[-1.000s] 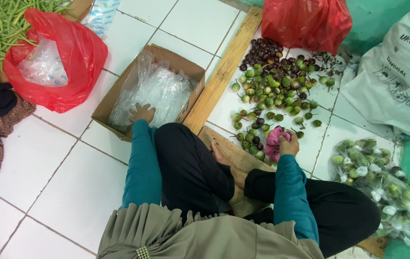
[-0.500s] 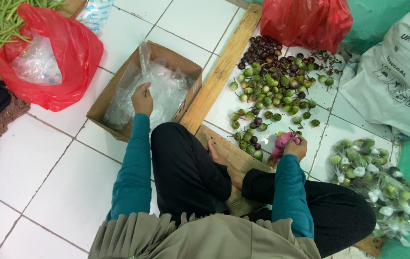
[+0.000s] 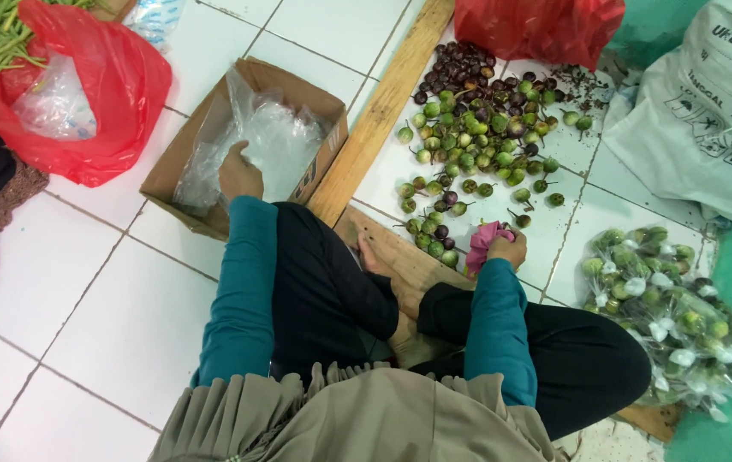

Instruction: The person cleans eggplants one at a time with a cloth, placing them into a small plastic bag after wiping each one.

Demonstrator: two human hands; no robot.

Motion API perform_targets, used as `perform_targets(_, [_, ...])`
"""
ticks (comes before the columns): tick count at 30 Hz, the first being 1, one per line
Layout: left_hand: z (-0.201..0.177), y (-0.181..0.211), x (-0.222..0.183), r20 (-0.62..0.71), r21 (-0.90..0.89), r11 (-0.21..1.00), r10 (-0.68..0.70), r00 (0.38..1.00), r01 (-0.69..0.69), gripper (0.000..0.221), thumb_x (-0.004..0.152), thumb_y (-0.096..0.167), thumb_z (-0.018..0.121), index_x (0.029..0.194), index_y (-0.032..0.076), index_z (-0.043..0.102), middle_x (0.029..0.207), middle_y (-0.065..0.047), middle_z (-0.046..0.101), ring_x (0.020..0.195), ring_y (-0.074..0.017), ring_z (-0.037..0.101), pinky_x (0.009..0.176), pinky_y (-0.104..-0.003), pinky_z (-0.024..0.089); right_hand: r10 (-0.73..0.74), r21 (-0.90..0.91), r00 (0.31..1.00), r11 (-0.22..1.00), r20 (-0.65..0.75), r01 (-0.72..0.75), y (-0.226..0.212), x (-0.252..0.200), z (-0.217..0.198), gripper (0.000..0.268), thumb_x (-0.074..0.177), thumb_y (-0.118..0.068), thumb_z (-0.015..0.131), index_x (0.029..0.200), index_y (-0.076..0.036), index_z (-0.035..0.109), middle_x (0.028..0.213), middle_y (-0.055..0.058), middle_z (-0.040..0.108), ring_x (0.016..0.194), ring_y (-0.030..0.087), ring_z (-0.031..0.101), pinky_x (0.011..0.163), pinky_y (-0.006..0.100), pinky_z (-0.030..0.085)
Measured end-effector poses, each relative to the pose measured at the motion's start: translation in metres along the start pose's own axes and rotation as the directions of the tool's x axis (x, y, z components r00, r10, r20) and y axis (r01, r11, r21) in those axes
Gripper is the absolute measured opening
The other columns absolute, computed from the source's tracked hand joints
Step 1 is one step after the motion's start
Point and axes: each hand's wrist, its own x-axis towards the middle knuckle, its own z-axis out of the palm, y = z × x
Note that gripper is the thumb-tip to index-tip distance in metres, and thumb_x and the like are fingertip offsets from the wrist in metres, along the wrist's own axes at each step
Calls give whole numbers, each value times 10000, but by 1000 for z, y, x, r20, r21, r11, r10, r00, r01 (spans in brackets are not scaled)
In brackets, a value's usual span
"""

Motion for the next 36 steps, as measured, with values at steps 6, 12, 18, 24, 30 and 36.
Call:
perform_targets(6, [20, -59, 8, 29, 234, 969, -85, 996, 76, 371, 1035, 55, 563, 1268, 274, 751, 1043, -58, 788, 995, -272, 765, 920, -506, 608, 0, 19, 999, 1000, 46, -1, 14, 12, 17, 283, 921, -212, 703, 1190, -298, 734, 1157, 41, 737, 1158, 307, 688, 1015, 432, 545])
perform_targets(12, [-20, -20, -7, 0, 579, 811, 105, 994, -86, 444, 1032, 3, 580, 1350, 253, 761, 1036, -73, 804, 1032, -253, 753, 1243, -573, 232, -1, 11, 999, 1000, 49, 1, 22, 12, 18, 303, 873, -187, 752, 1152, -303, 751, 1148, 6, 750, 1195, 282, 676, 1051, 408, 509])
perform_targets(18, [-77, 16, 10, -100, 568, 798, 309, 946, -201, 242, 952, 6, 691, 1034, 214, 785, 819, -36, 737, 827, -170, 707, 965, -395, 459, -16, -5, 998, 1000, 57, 16, 22, 12, 19, 305, 871, -180, 763, 1153, -297, 752, 1154, 10, 751, 1212, 271, 666, 1065, 393, 499])
perform_targets(24, [-83, 63, -11, 49, -413, 877, 290, 956, -245, 378, 945, 20, 728, 1281, 193, 742, 909, -61, 785, 893, -191, 727, 907, -369, 567, -22, 16, 997, 1000, 79, 21, 4, -11, 3, 270, 920, -186, 690, 1166, -275, 756, 1163, 43, 755, 1205, 281, 674, 1061, 398, 508])
perform_targets(30, [-25, 155, -106, 118, -250, 740, 663, 739, -624, 190, 966, 137, 681, 1019, -28, 759, 854, -333, 684, 854, -571, 634, 777, -659, 523, -23, 8, 997, 1000, 77, 23, -1, -16, -5, 293, 922, -196, 672, 1183, -303, 751, 1149, 18, 760, 1192, 271, 690, 1053, 413, 523])
perform_targets(36, [55, 141, -155, 540, -56, 734, 592, 598, -677, 495, 883, -95, 690, 1283, 196, 686, 1116, -173, 674, 1010, -425, 717, 859, -483, 605, -2, 43, 998, 999, 60, 0, 7, -10, 1, 349, 864, -171, 699, 1188, -290, 752, 1147, 22, 765, 1176, 275, 699, 1026, 413, 553])
